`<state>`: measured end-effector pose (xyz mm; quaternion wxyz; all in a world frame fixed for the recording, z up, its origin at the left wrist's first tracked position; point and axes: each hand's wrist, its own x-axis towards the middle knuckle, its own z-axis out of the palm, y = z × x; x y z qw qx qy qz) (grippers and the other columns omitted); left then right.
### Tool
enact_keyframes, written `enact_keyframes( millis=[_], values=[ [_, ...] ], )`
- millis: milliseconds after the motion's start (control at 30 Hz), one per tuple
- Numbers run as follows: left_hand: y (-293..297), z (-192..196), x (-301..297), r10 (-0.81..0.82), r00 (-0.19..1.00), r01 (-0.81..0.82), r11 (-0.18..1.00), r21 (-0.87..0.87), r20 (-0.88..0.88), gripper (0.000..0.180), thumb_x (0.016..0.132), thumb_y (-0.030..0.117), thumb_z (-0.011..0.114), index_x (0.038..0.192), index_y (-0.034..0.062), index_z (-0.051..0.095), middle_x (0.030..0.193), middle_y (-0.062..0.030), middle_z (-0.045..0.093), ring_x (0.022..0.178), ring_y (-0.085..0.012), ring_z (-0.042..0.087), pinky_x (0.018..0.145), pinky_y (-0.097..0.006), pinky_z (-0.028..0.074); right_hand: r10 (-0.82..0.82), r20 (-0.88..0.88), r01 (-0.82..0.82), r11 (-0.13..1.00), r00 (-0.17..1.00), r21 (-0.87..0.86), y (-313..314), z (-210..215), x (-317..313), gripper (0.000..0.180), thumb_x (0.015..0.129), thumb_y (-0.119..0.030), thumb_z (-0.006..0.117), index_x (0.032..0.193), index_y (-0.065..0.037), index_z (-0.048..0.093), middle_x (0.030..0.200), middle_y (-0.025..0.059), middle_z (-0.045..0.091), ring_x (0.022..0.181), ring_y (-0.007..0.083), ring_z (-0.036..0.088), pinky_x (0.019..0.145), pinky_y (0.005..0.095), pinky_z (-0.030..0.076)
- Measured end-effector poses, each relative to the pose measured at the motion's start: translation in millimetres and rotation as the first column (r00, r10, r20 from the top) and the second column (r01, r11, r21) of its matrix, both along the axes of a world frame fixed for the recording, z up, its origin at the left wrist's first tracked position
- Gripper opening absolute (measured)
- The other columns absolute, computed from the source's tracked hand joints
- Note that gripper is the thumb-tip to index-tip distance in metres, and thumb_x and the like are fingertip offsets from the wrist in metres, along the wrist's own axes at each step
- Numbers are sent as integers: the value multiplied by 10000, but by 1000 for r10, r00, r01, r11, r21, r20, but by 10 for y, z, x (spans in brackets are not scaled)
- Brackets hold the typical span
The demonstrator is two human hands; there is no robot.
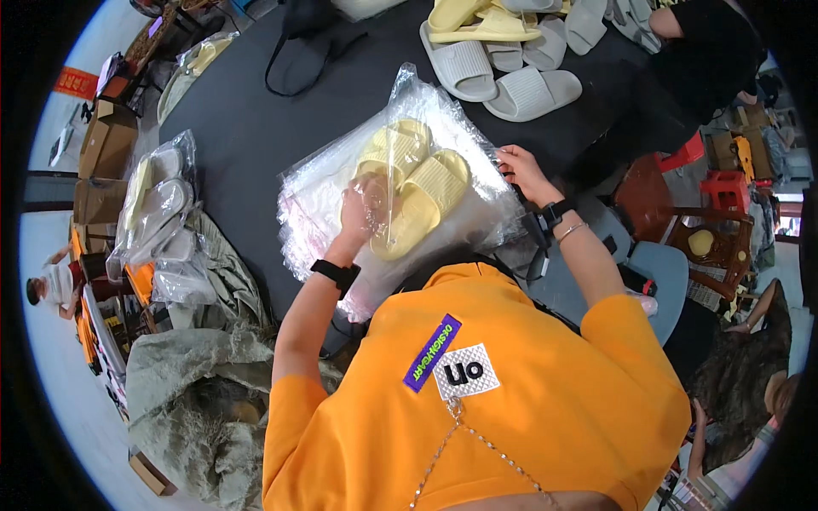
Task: Packing pairs of slippers into plastic bags at a factory workbench.
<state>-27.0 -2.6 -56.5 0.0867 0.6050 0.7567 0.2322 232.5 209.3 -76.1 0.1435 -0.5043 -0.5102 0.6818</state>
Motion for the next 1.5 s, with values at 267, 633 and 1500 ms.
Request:
enact_keyframes(
  millis=[267,633,1500],
  values=[
    [341,-691,79,25,996,-33,995,94,80,196,661,130,578,829,31,563,950,-187,560,1023,-375,457,826,-498,332,-79,-98,95,980,992,172,-261,243,-31,90,843,-138,534,880,-60,507,861,40,603,782,102,572,637,233,450],
    [509,-465,389,111,974,-60,968,245,-199,339,841,304,489,939,-8,578,987,-176,524,1012,-366,453,858,-552,305,-123,88,70,888,988,454,-211,92,41,451,801,-219,603,1187,-54,437,973,152,610,939,250,589,821,344,448],
    [-833,-463,-133,571,818,-565,821,85,-72,288,721,127,586,973,-5,537,1031,-132,513,1058,-306,434,885,-424,298,506,787,-935,198,353,293,540,663,-120,313,762,-138,587,1061,-44,598,991,101,586,914,255,547,777,378,442]
  ],
)
